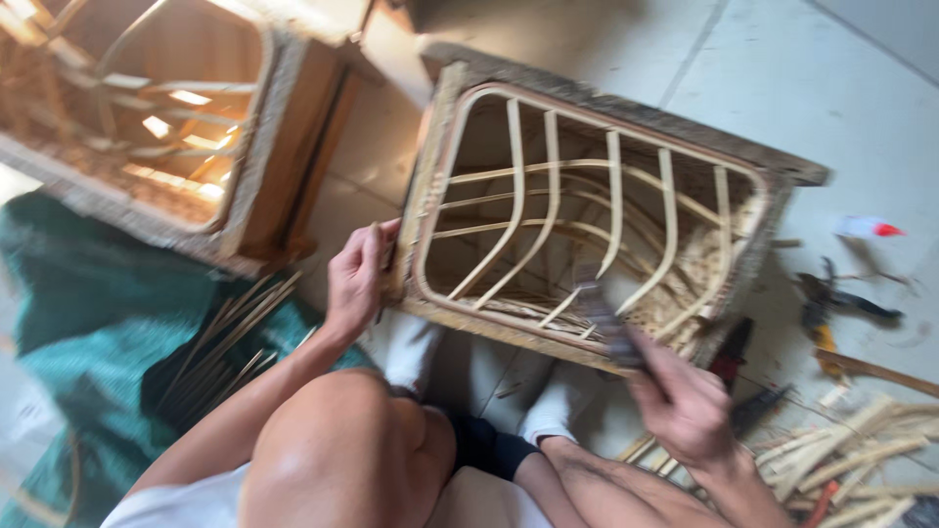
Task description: The person sits on the floor assembling a bamboo basket frame. They apply glue from a squeeze bottle along the rim and ribs, tap and press bamboo strips into place with a hammer, reposition the frame, and use pliers to trim and secure strip ends.
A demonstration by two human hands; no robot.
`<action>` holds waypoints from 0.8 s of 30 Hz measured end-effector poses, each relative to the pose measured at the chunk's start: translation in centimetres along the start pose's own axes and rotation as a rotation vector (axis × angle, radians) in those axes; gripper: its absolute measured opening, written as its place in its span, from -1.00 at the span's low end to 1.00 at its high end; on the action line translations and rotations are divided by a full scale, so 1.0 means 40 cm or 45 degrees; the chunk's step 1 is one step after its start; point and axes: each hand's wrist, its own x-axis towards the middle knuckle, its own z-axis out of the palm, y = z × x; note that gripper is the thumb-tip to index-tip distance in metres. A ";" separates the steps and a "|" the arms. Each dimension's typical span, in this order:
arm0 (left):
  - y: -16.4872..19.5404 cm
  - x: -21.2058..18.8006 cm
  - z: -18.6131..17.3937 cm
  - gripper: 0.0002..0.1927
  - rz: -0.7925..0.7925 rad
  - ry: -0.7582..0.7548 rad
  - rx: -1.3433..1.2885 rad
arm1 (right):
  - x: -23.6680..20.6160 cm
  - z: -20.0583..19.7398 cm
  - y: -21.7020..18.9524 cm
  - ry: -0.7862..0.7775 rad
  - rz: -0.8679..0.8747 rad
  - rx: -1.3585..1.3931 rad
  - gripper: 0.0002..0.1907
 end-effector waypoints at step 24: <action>-0.006 0.010 0.006 -0.48 -0.205 -0.237 0.463 | -0.380 0.193 0.145 0.525 1.572 -0.163 -0.52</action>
